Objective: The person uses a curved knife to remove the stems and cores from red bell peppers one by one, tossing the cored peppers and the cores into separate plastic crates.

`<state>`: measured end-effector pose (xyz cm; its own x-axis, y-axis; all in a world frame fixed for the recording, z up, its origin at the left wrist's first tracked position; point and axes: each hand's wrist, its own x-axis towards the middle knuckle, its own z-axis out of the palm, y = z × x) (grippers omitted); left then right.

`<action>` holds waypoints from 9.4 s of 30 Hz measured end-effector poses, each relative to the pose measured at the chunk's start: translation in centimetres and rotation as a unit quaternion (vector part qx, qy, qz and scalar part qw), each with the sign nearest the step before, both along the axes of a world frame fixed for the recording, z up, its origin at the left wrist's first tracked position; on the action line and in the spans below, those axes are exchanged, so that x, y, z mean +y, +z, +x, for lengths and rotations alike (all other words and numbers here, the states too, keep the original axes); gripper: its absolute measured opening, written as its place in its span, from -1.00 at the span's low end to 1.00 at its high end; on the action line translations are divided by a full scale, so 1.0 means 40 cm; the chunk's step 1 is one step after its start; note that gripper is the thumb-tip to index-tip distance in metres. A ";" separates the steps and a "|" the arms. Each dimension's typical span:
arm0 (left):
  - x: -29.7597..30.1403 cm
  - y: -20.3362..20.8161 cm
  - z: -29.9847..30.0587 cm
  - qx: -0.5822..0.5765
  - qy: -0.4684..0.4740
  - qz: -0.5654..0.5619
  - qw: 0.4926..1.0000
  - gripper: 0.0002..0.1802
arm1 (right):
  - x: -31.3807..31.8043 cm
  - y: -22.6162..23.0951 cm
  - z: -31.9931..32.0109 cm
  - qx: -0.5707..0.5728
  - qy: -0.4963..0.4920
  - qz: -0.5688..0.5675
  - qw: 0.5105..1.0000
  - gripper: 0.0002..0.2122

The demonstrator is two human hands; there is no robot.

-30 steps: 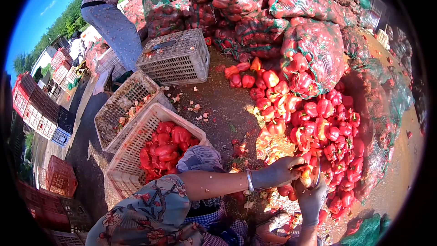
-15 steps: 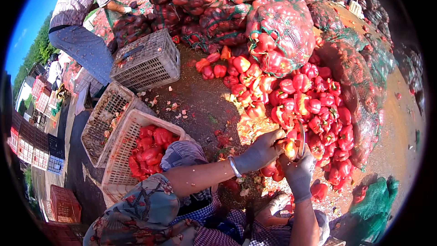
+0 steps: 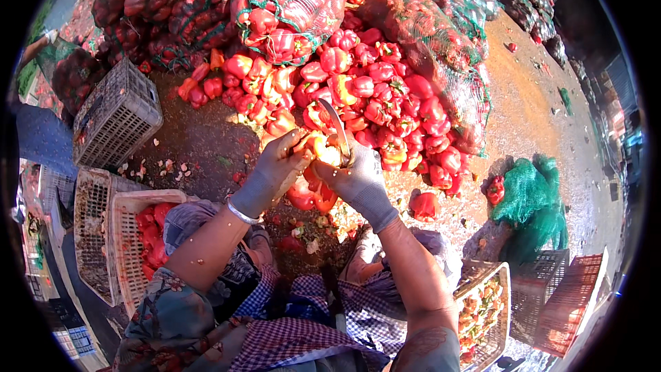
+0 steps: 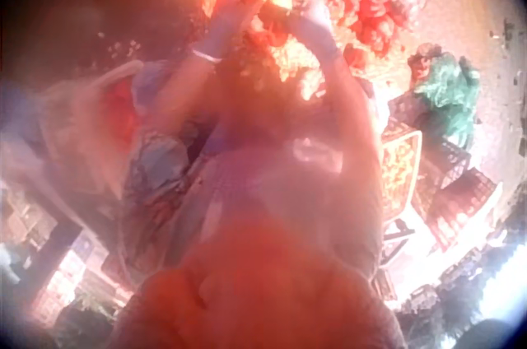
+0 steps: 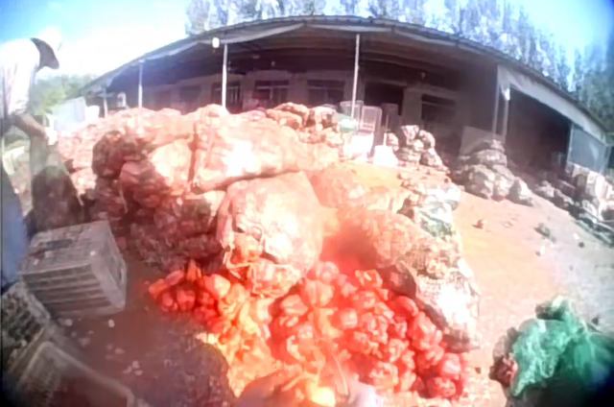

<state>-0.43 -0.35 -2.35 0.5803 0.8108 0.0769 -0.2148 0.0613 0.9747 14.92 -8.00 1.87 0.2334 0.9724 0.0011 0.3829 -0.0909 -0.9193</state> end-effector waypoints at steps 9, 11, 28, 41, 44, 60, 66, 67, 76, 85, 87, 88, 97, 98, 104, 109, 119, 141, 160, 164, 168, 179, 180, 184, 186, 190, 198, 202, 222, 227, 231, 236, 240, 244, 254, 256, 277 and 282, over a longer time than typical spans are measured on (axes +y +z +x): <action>0.002 0.012 -0.021 0.110 -0.052 0.080 0.989 -0.71 | -0.019 0.040 0.011 0.178 -0.028 -0.146 0.973 -0.83; 0.000 0.003 -0.017 0.152 -0.028 0.153 0.976 -0.70 | -0.019 0.020 0.013 0.163 -0.022 -0.121 0.979 -0.82; -0.025 -0.035 0.007 0.319 0.051 0.252 0.912 -0.57 | -0.031 -0.018 0.047 -0.085 -0.007 -0.010 0.996 -0.62; -0.066 0.018 -0.003 0.335 0.046 0.304 0.891 -0.50 | -0.045 -0.039 0.039 -0.109 0.041 -0.039 0.992 -0.64; -0.069 0.054 -0.004 0.353 0.018 0.347 0.869 -0.57 | -0.055 -0.031 0.027 0.010 0.031 -0.087 0.996 -0.70; -0.084 0.113 0.001 0.214 0.081 0.301 0.926 -0.65 | -0.190 0.148 0.025 -0.293 -0.078 0.037 0.952 -0.78; -0.017 0.054 -0.055 0.057 0.071 0.137 0.986 -0.60 | -0.437 0.216 0.202 -0.422 -0.236 0.072 0.873 -0.84; -0.013 0.060 -0.064 0.005 0.046 0.094 0.995 -0.62 | -0.509 0.211 0.238 -0.459 -0.273 0.040 0.844 -0.85; -0.001 0.097 -0.078 0.018 0.035 0.064 0.997 -0.60 | -1.031 0.019 0.475 -0.469 -0.439 -0.158 0.750 -0.81; 0.204 0.092 -0.715 0.455 0.195 0.438 0.750 -0.48 | -0.774 -0.160 0.487 -0.234 -0.394 -0.174 0.872 -0.78; 0.161 0.091 -0.854 0.595 0.123 0.364 0.706 -0.53 | -0.747 -0.311 0.519 -0.254 -0.401 -0.196 0.858 -0.74; 0.121 0.113 -0.859 0.638 0.079 0.318 0.696 -0.60 | -0.717 -0.344 0.526 -0.201 -0.389 -0.253 0.863 -0.70; 0.129 0.144 -0.530 0.542 0.178 0.399 0.718 -0.74 | -0.510 -0.593 0.629 -0.247 -0.293 -0.407 0.829 -0.33; 0.121 0.175 -0.399 0.527 0.153 0.382 0.744 -0.72 | -0.494 -0.626 0.651 -0.261 -0.283 -0.411 0.826 -0.34; 0.141 0.095 0.019 0.417 -0.026 0.212 0.884 -0.57 | -0.510 -0.901 0.754 -0.162 -0.365 -0.416 0.817 -0.42; 0.117 -0.041 0.038 0.380 -0.086 0.347 0.853 -0.48 | -0.531 -0.900 0.738 0.144 -0.471 -0.222 0.841 -0.59; 0.110 -0.088 0.048 0.379 -0.075 0.283 0.878 -0.66 | -0.462 -0.824 0.592 0.415 -0.506 -0.070 0.753 -0.72; -0.016 0.125 0.132 0.188 -0.172 0.257 0.932 0.22 | -0.024 0.164 0.245 -0.139 0.154 -0.040 0.977 -0.34; 0.024 0.102 0.055 0.079 -0.025 0.436 0.896 -0.16 | -0.071 0.144 0.116 0.110 -0.024 -0.064 0.992 -0.78; -0.016 0.140 0.048 -0.010 -0.102 0.173 0.980 -0.26 | -0.100 0.172 0.114 0.142 -0.002 -0.091 0.986 -0.79; 0.010 0.149 0.039 0.020 -0.098 0.244 0.965 -0.30 | -0.115 0.136 0.115 0.149 0.008 -0.011 0.989 -0.83; 0.005 0.104 0.044 -0.106 -0.168 0.018 0.980 -0.27 | -0.132 0.131 0.099 0.183 0.009 0.017 0.983 -0.85; 0.003 0.105 0.049 -0.137 -0.184 0.013 0.973 -0.29 | -0.131 0.128 0.095 0.192 0.007 0.037 0.981 -0.87; -0.033 0.126 0.059 -0.167 -0.174 -0.095 0.966 -0.26 | -0.132 0.096 0.105 0.145 0.019 0.089 0.985 -0.89; -0.037 0.130 0.062 -0.182 -0.170 -0.119 0.961 -0.23 | -0.129 0.063 0.098 0.179 0.013 0.119 0.977 -0.85; -0.017 0.090 0.048 -0.224 -0.201 -0.149 0.942 -0.32 | -0.116 0.098 0.091 0.204 0.011 0.095 0.974 -0.61; 0.023 0.000 0.044 -0.254 -0.158 -0.329 0.896 -0.32 | -0.098 0.149 0.093 0.156 0.036 -0.021 0.987 -0.65; 0.022 -0.017 0.062 -0.254 -0.090 -0.325 0.906 -0.42 | -0.069 0.092 0.108 -0.100 -0.003 0.139 0.985 -0.52; 0.014 -0.019 0.050 0.178 -0.072 0.292 0.937 -0.52 | -0.062 0.073 0.126 0.007 0.002 0.061 0.998 -0.42; -0.030 0.030 0.073 0.154 -0.086 0.110 0.978 -0.43 | -0.057 0.052 0.117 -0.038 -0.023 0.066 0.997 -0.50; -0.028 0.000 0.080 0.173 -0.070 0.244 0.952 -0.41 | -0.052 0.022 0.124 -0.178 -0.072 0.067 0.979 -0.49; -0.001 -0.055 0.089 0.270 -0.006 0.594 0.757 -0.38 | -0.044 -0.002 0.132 -0.364 -0.097 0.092 0.922 -0.45; -0.012 -0.054 0.069 0.224 -0.055 0.158 0.960 -0.42 | -0.036 0.000 0.206 -0.347 -0.144 0.140 0.916 -0.54; 0.018 -0.092 0.034 0.071 -0.031 -0.020 0.997 -0.50 | -0.027 0.022 0.213 -0.019 -0.167 0.110 0.980 -0.67; 0.096 0.168 -0.166 0.123 0.050 0.143 0.981 -0.52 | -0.103 0.120 0.174 0.221 -0.038 0.014 0.975 -0.54; 0.108 0.220 -0.274 0.254 0.102 0.306 0.912 -0.52 | -0.115 0.131 0.172 0.222 -0.041 0.018 0.974 -0.48; 0.132 0.176 -0.277 0.256 0.057 0.210 0.942 -0.58 | -0.886 0.206 0.483 -0.469 -0.334 -0.191 0.795 -0.57; 0.140 0.137 -0.128 0.163 -0.022 0.089 0.982 -0.62 | -0.921 0.178 0.522 -0.473 -0.400 -0.210 0.756 -0.70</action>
<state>-5.55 5.25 3.12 0.6319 0.7748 0.0193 0.1093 -0.1137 0.9875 35.79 -44.83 8.99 0.8357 0.4805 0.2660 0.5188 -0.8496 -0.0951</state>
